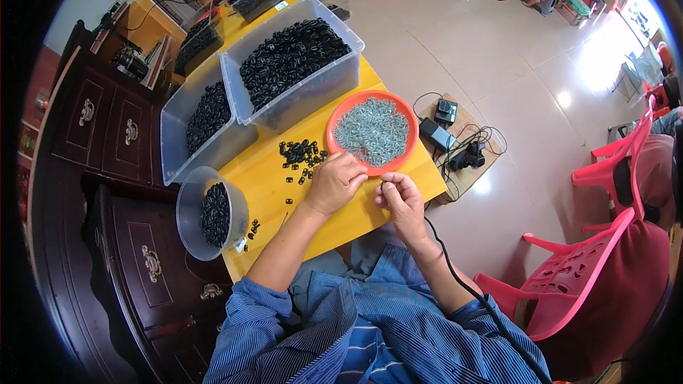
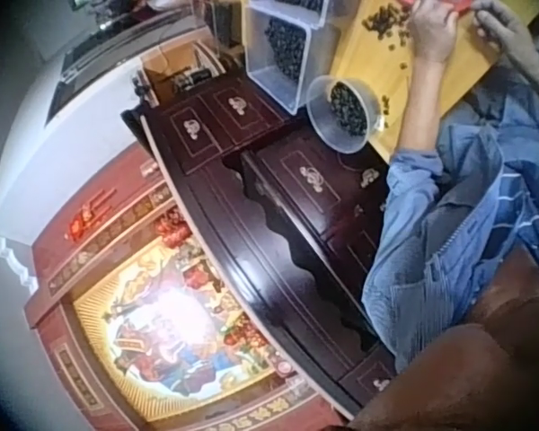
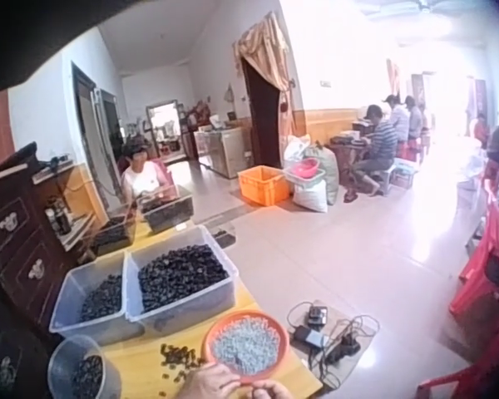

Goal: The person assembles small fasteners by picking up black plastic pieces and inserting small components into them by hand.

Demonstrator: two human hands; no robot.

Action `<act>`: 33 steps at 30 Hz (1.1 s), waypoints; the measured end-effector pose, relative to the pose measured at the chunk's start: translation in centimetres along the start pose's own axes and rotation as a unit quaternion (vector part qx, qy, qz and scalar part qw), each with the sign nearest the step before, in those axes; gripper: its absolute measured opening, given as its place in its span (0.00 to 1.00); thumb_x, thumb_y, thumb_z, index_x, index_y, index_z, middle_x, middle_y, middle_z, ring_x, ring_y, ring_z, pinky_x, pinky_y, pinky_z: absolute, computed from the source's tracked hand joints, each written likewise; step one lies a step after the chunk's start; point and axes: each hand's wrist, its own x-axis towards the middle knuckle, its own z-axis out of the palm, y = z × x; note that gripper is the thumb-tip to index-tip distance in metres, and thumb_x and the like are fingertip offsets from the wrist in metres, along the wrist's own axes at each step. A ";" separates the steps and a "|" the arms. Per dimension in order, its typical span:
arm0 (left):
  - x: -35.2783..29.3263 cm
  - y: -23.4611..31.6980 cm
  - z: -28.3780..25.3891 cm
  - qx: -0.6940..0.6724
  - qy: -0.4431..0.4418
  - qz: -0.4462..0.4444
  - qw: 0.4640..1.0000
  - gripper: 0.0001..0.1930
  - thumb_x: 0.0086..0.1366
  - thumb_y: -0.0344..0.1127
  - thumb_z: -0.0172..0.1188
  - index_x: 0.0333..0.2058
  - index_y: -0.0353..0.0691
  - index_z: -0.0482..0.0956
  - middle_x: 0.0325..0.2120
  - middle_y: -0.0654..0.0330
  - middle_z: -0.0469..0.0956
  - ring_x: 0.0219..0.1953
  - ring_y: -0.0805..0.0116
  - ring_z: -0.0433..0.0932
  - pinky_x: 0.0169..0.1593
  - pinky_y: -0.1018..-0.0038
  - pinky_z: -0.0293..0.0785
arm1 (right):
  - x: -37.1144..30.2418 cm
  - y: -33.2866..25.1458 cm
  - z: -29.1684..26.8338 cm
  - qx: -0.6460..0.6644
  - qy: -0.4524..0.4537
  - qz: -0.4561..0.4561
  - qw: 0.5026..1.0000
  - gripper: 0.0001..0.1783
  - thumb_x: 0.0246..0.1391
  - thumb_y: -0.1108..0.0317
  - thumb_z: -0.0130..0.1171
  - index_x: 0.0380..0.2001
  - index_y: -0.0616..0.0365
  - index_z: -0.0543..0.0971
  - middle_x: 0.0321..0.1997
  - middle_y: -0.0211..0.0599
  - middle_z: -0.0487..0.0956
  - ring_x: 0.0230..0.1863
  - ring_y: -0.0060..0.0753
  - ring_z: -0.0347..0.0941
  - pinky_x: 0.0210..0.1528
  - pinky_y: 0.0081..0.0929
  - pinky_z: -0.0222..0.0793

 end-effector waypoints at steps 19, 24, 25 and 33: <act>-3.3 1.7 0.9 -0.340 0.047 -0.217 0.914 0.03 0.65 0.25 0.62 0.36 0.34 0.83 0.30 0.62 0.82 0.29 0.78 0.78 0.36 0.77 0.75 | -0.1 0.2 0.6 -0.026 -0.032 -0.002 0.999 0.12 0.68 0.71 0.56 0.52 0.59 0.74 0.42 0.29 0.81 0.38 0.18 0.76 0.44 0.18 0.74; -3.8 2.4 0.0 -0.361 0.027 -0.219 0.906 0.05 0.66 0.25 0.60 0.37 0.31 0.82 0.30 0.60 0.83 0.33 0.77 0.80 0.39 0.76 0.77 | -0.5 0.8 1.0 -0.021 -0.058 -0.024 0.998 0.11 0.67 0.72 0.57 0.51 0.59 0.74 0.43 0.29 0.81 0.42 0.17 0.78 0.46 0.18 0.75; -4.0 2.4 -0.1 -0.361 0.029 -0.220 0.906 0.05 0.66 0.25 0.60 0.37 0.31 0.82 0.30 0.60 0.83 0.33 0.77 0.80 0.39 0.76 0.77 | -0.6 0.8 1.2 -0.025 -0.057 -0.019 0.998 0.11 0.67 0.73 0.57 0.50 0.59 0.74 0.43 0.29 0.81 0.43 0.17 0.78 0.46 0.18 0.76; -5.0 2.7 -1.1 -0.285 0.042 -0.196 0.937 0.05 0.64 0.26 0.61 0.37 0.31 0.82 0.30 0.56 0.83 0.33 0.68 0.83 0.39 0.72 0.78 | -1.3 1.2 1.8 -0.055 -0.062 -0.024 0.996 0.09 0.65 0.74 0.58 0.47 0.60 0.74 0.41 0.30 0.81 0.44 0.19 0.78 0.45 0.19 0.76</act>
